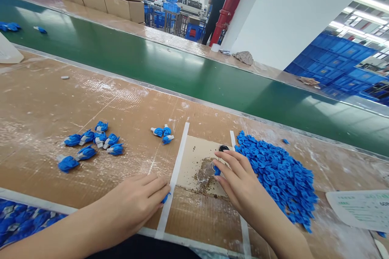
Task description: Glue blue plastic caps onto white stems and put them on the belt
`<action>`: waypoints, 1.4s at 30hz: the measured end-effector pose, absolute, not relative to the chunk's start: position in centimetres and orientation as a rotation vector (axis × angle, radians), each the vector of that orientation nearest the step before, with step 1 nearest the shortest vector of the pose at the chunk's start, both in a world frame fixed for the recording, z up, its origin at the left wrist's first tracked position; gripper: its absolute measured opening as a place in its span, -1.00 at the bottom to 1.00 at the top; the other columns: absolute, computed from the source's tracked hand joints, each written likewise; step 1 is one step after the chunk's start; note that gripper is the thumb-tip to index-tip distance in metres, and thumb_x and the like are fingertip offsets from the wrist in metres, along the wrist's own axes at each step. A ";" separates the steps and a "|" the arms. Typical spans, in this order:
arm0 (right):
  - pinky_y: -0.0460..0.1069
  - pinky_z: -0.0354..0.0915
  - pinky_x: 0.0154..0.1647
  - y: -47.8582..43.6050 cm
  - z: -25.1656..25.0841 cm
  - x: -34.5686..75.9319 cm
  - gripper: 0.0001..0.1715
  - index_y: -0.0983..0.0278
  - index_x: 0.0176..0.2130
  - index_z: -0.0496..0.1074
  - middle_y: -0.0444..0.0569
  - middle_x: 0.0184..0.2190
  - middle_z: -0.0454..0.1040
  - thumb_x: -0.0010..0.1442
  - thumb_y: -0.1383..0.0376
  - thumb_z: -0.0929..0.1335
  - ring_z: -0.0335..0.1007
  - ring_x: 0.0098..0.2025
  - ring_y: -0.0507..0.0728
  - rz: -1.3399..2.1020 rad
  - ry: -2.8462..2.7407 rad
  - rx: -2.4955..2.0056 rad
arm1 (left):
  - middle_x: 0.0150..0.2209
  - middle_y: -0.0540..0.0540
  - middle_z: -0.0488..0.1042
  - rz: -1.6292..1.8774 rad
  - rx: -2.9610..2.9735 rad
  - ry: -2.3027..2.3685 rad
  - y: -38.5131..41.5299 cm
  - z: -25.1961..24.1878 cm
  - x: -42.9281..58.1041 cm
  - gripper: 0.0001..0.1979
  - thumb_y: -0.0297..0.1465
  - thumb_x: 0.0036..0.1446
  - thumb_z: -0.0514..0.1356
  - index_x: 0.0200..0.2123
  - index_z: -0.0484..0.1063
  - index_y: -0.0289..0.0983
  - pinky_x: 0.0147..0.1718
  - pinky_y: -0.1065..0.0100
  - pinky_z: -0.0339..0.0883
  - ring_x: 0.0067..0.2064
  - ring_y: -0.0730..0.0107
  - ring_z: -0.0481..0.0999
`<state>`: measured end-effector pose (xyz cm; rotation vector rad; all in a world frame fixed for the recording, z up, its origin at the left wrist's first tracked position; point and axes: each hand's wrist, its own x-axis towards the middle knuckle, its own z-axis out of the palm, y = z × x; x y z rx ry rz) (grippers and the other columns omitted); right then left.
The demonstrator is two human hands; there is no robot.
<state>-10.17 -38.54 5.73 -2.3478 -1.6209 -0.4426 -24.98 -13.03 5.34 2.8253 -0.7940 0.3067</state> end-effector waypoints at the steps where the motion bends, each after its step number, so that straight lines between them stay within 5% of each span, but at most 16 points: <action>1: 0.34 0.38 0.06 -38.4 5.6 -10.1 -0.71 0.50 0.03 0.35 0.28 0.07 0.38 0.32 0.46 0.26 0.15 0.16 0.42 -0.438 -1.621 -2.363 | -0.07 -0.22 0.54 0.303 2.810 -0.793 -13.0 5.4 -25.2 -0.68 -0.56 0.25 0.00 0.02 0.40 -0.39 -0.18 0.19 0.45 -0.14 0.15 0.54; 6: 0.27 0.33 0.15 -38.6 5.7 -11.0 -0.70 0.34 0.07 0.36 0.15 0.11 0.38 0.36 0.39 0.26 0.18 0.19 0.30 -0.221 -1.443 -2.232 | -0.16 -0.14 0.54 0.138 2.535 -0.503 -13.2 5.2 -25.6 -0.71 -0.56 0.19 0.06 -0.08 0.46 -0.23 -0.17 0.30 0.40 -0.15 0.25 0.51; 10: -0.02 0.36 0.14 -38.3 6.2 -13.4 -0.69 0.05 0.09 0.37 -0.08 0.11 0.41 0.37 0.26 0.30 0.31 0.17 0.09 0.109 -1.047 -1.920 | -0.40 0.00 0.45 -0.210 1.894 0.073 -14.6 5.0 -24.7 -0.87 -0.39 0.07 0.27 -0.27 0.45 -0.24 -0.37 0.41 0.30 -0.36 0.40 0.43; 14: -0.14 0.36 0.09 -37.2 5.9 -15.8 -0.70 -0.05 0.09 0.40 -0.14 0.08 0.45 0.37 0.18 0.31 0.35 0.15 0.03 0.284 -0.814 -1.615 | -0.43 0.05 0.44 -0.294 1.098 0.286 -16.8 5.0 -23.8 -0.60 -0.22 -0.10 0.44 -0.31 0.36 -0.28 -0.39 0.48 0.29 -0.41 0.51 0.43; 20: -0.09 0.32 0.17 -36.2 5.2 -17.5 -0.65 -0.08 0.11 0.39 -0.17 0.11 0.45 0.34 0.20 0.35 0.34 0.17 0.05 0.339 -0.780 -1.592 | -0.41 -0.01 0.51 -0.249 0.900 0.263 -18.7 5.1 -23.9 -0.52 -0.16 -0.14 0.49 -0.32 0.38 -0.33 -0.40 0.53 0.30 -0.44 0.56 0.46; 30: 0.00 0.30 0.20 -35.0 5.1 -18.5 -0.58 0.27 0.16 0.28 0.05 0.07 0.43 0.32 0.44 0.27 0.32 0.14 0.10 -0.151 -1.195 -1.887 | -0.47 0.07 0.45 -0.290 0.955 0.311 -18.6 4.8 -23.5 -0.61 -0.35 -0.18 0.49 -0.37 0.36 -0.31 -0.41 0.55 0.30 -0.44 0.58 0.43; 35: 0.08 0.28 0.21 -35.9 5.1 -18.5 -0.58 0.33 0.18 0.24 0.11 0.10 0.41 0.37 0.33 0.27 0.27 0.18 0.19 -0.165 -1.286 -2.015 | -0.52 0.06 0.43 -0.261 1.289 0.388 -18.0 4.2 -24.0 -0.69 -0.30 -0.16 0.40 -0.44 0.33 -0.27 -0.48 0.48 0.26 -0.49 0.51 0.38; 38: 0.04 0.36 0.05 -39.2 4.6 -17.3 -0.71 0.25 0.09 0.33 0.04 -0.05 0.49 0.39 0.31 0.24 0.41 0.00 0.16 -0.335 -1.081 -2.235 | -0.51 0.03 0.44 0.020 1.796 0.447 -16.3 3.7 -25.0 -0.81 -0.25 0.01 0.28 -0.38 0.39 -0.23 -0.45 0.37 0.31 -0.48 0.42 0.40; 42: 0.05 0.38 -0.15 -44.8 3.4 -15.7 -0.73 0.26 -0.07 0.40 0.02 -0.20 0.51 0.43 0.20 0.19 0.48 -0.18 0.17 -0.517 -0.999 -2.571 | -0.26 -0.14 0.52 0.600 2.551 0.244 -12.1 3.2 -25.6 -0.82 -0.26 0.20 0.14 -0.19 0.39 -0.21 -0.11 0.04 0.36 -0.22 0.10 0.50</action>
